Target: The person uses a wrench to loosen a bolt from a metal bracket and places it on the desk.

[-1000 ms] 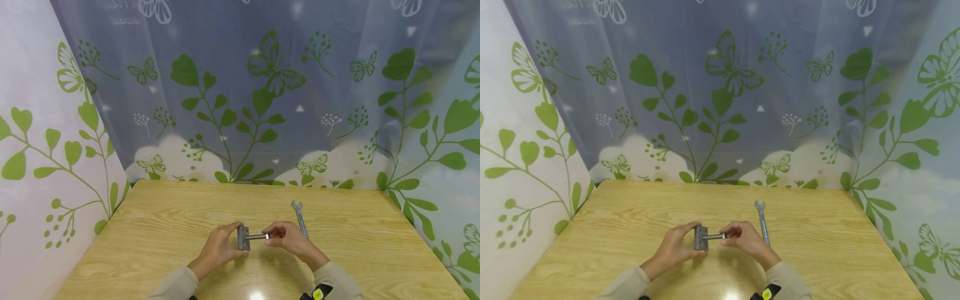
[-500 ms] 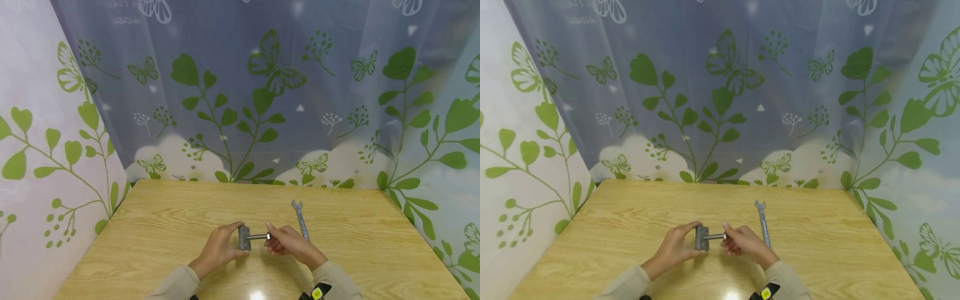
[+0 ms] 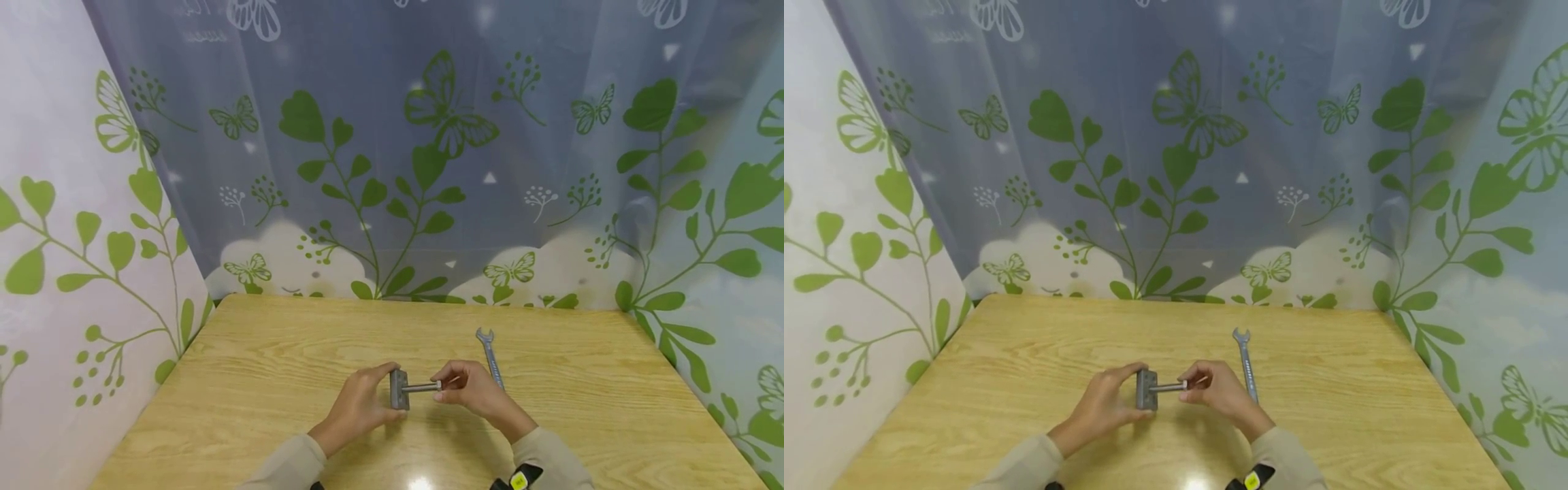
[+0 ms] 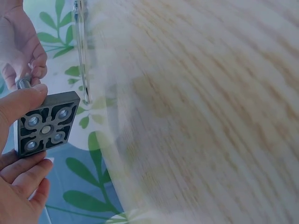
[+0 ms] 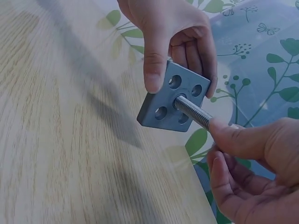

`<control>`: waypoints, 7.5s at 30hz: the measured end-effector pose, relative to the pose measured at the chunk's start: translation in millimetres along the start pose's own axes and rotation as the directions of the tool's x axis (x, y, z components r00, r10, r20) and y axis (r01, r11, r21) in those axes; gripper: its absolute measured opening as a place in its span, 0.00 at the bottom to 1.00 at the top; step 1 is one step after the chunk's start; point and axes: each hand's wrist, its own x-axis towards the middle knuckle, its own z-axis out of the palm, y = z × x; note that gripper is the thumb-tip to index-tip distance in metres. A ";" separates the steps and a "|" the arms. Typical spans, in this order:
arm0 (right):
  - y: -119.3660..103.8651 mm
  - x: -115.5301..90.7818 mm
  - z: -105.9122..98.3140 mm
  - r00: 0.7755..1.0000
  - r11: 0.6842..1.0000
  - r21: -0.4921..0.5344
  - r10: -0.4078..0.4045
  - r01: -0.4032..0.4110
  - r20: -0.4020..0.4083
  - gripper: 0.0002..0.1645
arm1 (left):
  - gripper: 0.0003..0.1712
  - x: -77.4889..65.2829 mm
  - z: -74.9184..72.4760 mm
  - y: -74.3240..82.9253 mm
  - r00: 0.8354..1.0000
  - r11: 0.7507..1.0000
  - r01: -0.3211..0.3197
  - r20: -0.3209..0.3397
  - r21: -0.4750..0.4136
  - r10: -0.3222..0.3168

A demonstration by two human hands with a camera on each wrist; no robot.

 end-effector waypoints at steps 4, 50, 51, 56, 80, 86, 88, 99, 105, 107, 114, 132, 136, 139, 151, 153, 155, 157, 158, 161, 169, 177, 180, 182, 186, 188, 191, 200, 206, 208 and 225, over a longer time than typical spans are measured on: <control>0.1 1.9 1.2 1.000 1.000 -0.006 -0.013 0.013 -0.011 0.12 | 0.42 0.6 -1.8 0.3 1.000 1.000 0.006 0.006 -0.016 -0.005; -5.6 -0.4 -9.5 0.986 0.974 -0.154 -0.164 0.164 0.014 0.11 | 0.42 -0.6 0.1 0.6 1.000 0.996 0.008 0.012 -0.087 -0.007; -5.5 -0.3 -9.2 0.986 0.973 -0.161 -0.168 0.167 0.008 0.11 | 0.42 -0.8 -0.2 0.5 1.000 0.996 0.010 0.014 -0.093 -0.009; -3.9 -0.4 -7.3 0.987 0.975 -0.160 -0.158 0.155 -0.010 0.13 | 0.42 -0.5 -0.7 -0.1 1.000 0.996 0.008 0.009 -0.085 -0.007; -3.4 -0.6 -3.7 0.963 0.959 0.126 0.237 -0.253 0.132 0.30 | 0.42 0.6 -0.1 -0.9 1.000 1.000 -0.008 0.005 -0.029 0.008; 1.1 -1.2 -4.5 0.992 0.990 0.105 0.086 -0.095 0.087 0.17 | 0.42 -0.8 -0.7 -2.1 1.000 1.000 0.002 0.008 -0.020 -0.002; 2.3 -0.8 -3.9 0.997 0.995 0.086 0.034 -0.039 0.067 0.16 | 0.42 -1.0 -0.9 -2.2 1.000 1.000 0.002 0.008 -0.024 -0.001; 1.2 -0.1 -3.0 0.999 0.998 0.053 -0.042 0.040 0.034 0.14 | 0.41 -2.3 -0.8 -2.9 1.000 0.999 -0.021 -0.002 -0.028 0.020; -1.1 -0.9 -3.4 0.995 0.998 0.031 0.049 -0.052 0.087 0.23 | 0.42 -2.4 -0.2 -2.7 1.000 0.999 -0.024 -0.005 -0.023 0.024; -2.1 -1.3 -3.6 0.989 0.996 0.017 0.085 -0.088 0.121 0.26 | 0.42 -1.9 -0.3 -2.3 1.000 1.000 -0.017 -0.008 -0.022 0.017; -3.2 -1.5 -0.2 0.974 0.979 0.074 0.176 -0.188 0.146 0.41 | 0.41 -0.9 0.1 -0.1 1.000 1.000 -0.010 -0.027 -0.013 0.010; -7.7 -2.6 -4.7 0.999 0.998 -0.056 -0.010 0.012 0.030 0.13 | 0.41 -1.1 0.1 -0.2 1.000 0.998 -0.011 0.009 -0.054 0.011; -7.8 -0.7 -4.4 0.996 0.991 -0.107 -0.083 0.081 -0.020 0.13 | 0.41 -1.1 -0.4 -0.4 1.000 0.993 0.005 -0.001 -0.116 -0.005; -7.8 0.4 -3.2 0.995 0.989 -0.114 -0.100 0.096 -0.030 0.14 | 0.41 -1.5 -1.4 -0.6 1.000 0.989 0.014 -0.005 -0.146 -0.014; -7.1 -1.4 -2.0 0.999 0.998 -0.062 -0.002 0.004 0.032 0.17 | 0.42 -3.8 -0.7 -3.7 1.000 0.992 0.018 0.005 -0.126 -0.017; -7.1 -1.7 -1.9 0.997 0.999 -0.023 0.046 -0.045 0.060 0.23 | 0.42 -3.7 -0.7 -3.4 1.000 0.993 0.022 0.003 -0.118 -0.022; -6.7 -2.0 -1.4 0.992 0.994 0.025 0.101 -0.103 0.078 0.30 | 0.42 -3.4 -0.8 -3.0 1.000 0.994 0.024 0.001 -0.108 -0.024; -5.4 -2.0 -0.4 0.985 0.986 0.073 0.144 -0.151 0.092 0.37 | 0.42 -2.8 -0.7 -2.4 1.000 0.995 0.022 -0.003 -0.096 -0.022; -4.7 -2.1 0.0 0.981 0.981 0.087 0.164 -0.173 0.102 0.40 | 0.42 -2.5 -0.7 -2.2 1.000 0.996 0.021 -0.004 -0.090 -0.021; -3.7 -2.7 1.2 0.970 0.970 0.104 0.204 -0.219 0.133 0.41 | 0.42 -1.6 -0.6 -1.7 1.000 0.997 0.015 -0.005 -0.072 -0.015; -5.4 -1.3 -1.0 0.965 0.966 0.096 0.227 -0.240 0.132 0.30 | 0.42 -0.5 -1.1 -1.7 1.000 0.998 0.000 -0.012 -0.063 0.000; -4.8 -2.8 -4.3 0.994 0.997 0.045 0.066 -0.070 0.082 0.16 | 0.42 -2.5 -0.8 -2.8 1.000 0.998 0.000 -0.005 -0.061 0.000; -3.7 -2.4 -4.7 0.999 1.000 0.009 -0.001 0.001 0.055 0.14 | 0.42 -2.6 -1.1 -3.0 1.000 0.997 0.012 0.003 -0.073 -0.011; -3.7 -1.9 -4.9 0.999 1.000 -0.018 -0.022 0.022 0.036 0.14 | 0.42 -2.4 -1.4 -2.9 1.000 0.997 0.018 0.005 -0.081 -0.018; -4.4 -1.7 -5.3 0.998 0.999 -0.013 -0.046 0.047 0.032 0.14 | 0.42 -2.1 -2.3 -2.6 1.000 0.995 0.025 0.007 -0.092 -0.025; -4.4 -1.5 -5.6 0.998 0.999 -0.006 -0.050 0.050 0.031 0.14 | 0.42 -1.9 -2.5 -2.5 1.000 0.995 0.028 0.010 -0.091 -0.028; -4.6 -1.4 -5.5 0.999 0.999 0.000 -0.034 0.034 0.033 0.16 | 0.42 -1.8 -2.7 -2.6 0.999 0.996 0.030 0.014 -0.085 -0.029; -3.3 -3.4 -1.2 0.985 0.985 0.101 0.131 -0.142 0.108 0.33 | 0.42 -3.5 -2.3 -1.5 1.000 0.997 0.024 0.010 -0.075 -0.023; -2.7 -4.6 1.6 0.972 0.971 0.116 0.194 -0.210 0.132 0.41 | 0.42 -3.4 -0.6 -1.9 1.000 0.998 0.000 -0.004 -0.063 0.000; -2.1 -4.8 1.9 0.970 0.970 0.112 0.202 -0.217 0.132 0.38 | 0.41 -3.3 -0.1 -1.9 1.000 0.998 -0.004 -0.008 -0.063 0.003; -2.2 -4.8 -3.7 0.990 0.990 0.090 0.098 -0.107 0.099 0.17 | 0.41 -3.6 0.5 -2.4 1.000 0.997 -0.001 0.010 -0.076 0.002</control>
